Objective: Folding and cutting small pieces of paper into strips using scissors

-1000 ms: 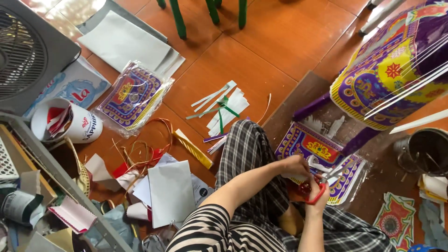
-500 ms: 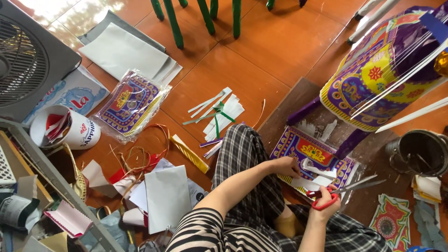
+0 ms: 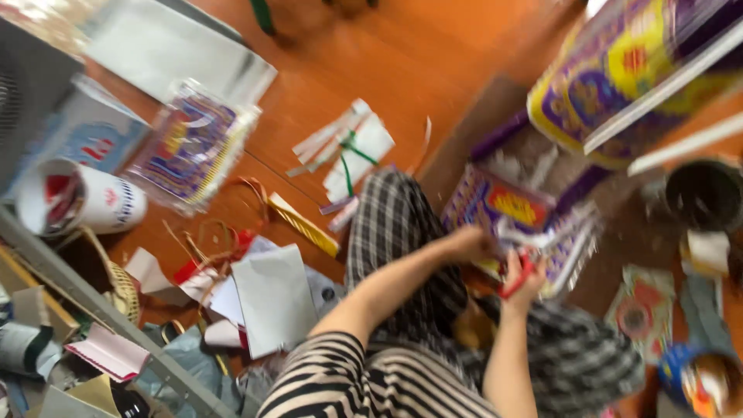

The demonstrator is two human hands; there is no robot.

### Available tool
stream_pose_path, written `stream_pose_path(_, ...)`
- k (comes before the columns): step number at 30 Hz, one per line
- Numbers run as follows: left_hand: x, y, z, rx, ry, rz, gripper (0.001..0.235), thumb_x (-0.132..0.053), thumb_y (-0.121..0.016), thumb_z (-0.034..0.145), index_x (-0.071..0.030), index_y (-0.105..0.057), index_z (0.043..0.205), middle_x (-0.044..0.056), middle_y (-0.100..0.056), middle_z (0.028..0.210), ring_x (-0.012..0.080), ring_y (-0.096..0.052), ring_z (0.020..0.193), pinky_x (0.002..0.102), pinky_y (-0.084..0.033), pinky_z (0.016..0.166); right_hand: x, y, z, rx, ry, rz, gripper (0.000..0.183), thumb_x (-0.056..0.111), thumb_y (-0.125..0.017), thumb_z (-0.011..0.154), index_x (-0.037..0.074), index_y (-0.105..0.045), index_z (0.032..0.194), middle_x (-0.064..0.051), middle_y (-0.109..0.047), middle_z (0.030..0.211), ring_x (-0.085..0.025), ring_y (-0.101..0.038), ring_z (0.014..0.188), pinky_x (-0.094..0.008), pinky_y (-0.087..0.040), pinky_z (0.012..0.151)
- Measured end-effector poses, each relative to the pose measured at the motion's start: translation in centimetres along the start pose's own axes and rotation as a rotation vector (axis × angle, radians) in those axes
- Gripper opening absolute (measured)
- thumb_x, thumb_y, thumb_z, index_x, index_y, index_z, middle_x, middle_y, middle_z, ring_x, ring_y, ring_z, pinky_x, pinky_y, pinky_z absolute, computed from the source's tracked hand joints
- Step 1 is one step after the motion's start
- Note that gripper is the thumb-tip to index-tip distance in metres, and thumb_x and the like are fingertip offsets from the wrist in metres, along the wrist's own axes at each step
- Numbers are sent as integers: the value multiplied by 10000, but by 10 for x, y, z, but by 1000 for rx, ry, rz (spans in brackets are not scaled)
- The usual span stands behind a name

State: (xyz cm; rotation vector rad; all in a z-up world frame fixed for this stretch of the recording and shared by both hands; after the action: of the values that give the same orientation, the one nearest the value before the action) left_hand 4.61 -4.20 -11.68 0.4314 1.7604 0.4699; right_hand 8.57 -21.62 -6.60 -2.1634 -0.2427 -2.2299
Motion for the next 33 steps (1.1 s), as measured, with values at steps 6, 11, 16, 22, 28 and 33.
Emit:
stream_pose_path(6, 13, 59, -16, -382, 107, -600, 276, -305, -940, 781, -152, -841, 989, 51, -785, 817, 128, -711, 826, 353, -574, 744, -70, 0, -34, -10, -764, 704, 417, 200, -822, 1028, -58, -670, 1317, -190, -733, 1242, -224, -785, 1148, -301, -651, 1062)
stream_pose_path(11, -23, 78, -39, -336, 204, -890, 232, -308, -981, 815, -180, -832, 938, -48, -731, 758, 55, -662, 727, 220, -509, 630, -10, -28, -46, 394, -378, -21, 383, 346, -758, 1090, 67, -701, 1345, -233, -733, 1248, -326, -709, 1211, -513, -570, 1072)
stream_pose_path(16, -26, 79, -39, -306, 287, -938, 174, -224, -953, 851, -134, -816, 907, -30, -725, 724, 59, -682, 663, 205, -520, 570, -4, -34, -60, 481, -177, -211, 366, 318, -769, 1086, 66, -702, 1342, -206, -765, 1207, -360, -738, 1197, -508, -562, 1074)
stream_pose_path(22, -30, 83, -39, -287, 272, -859, 239, -211, -999, 819, -96, -821, 932, 4, -763, 729, 63, -713, 651, 198, -559, 571, 52, -48, -56, 496, -212, -275, 487, 506, -750, 1073, 89, -707, 1321, -227, -770, 1156, -449, -732, 1182, -562, -561, 1008)
stream_pose_path(28, -32, 84, -40, -276, 262, -839, 228, -197, -994, 833, -85, -819, 926, 1, -761, 743, 55, -696, 676, 191, -539, 605, 56, -50, -59, 499, -192, -297, 470, 494, -721, 1084, 42, -682, 1208, -278, -730, 973, -525, -737, 1030, -575, -552, 901)
stream_pose_path(33, -40, 86, -41, -248, 238, -814, 281, -260, -1008, 832, -78, -820, 933, 9, -773, 755, 51, -679, 694, 198, -540, 622, 63, -53, -65, 398, -215, -280, 407, 452, -723, 1089, 47, -682, 1091, -214, -696, 861, -344, -727, 885, -479, -544, 827)
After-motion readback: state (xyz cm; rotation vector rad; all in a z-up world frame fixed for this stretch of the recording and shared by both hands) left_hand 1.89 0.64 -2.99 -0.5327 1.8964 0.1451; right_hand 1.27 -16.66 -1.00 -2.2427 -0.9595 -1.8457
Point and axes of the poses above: each hand's wrist, its own z-axis towards the middle knuckle, its own y-axis out of the back of the hand, x = y × z, the point moved 4 cm from there along z, towards the middle knuckle
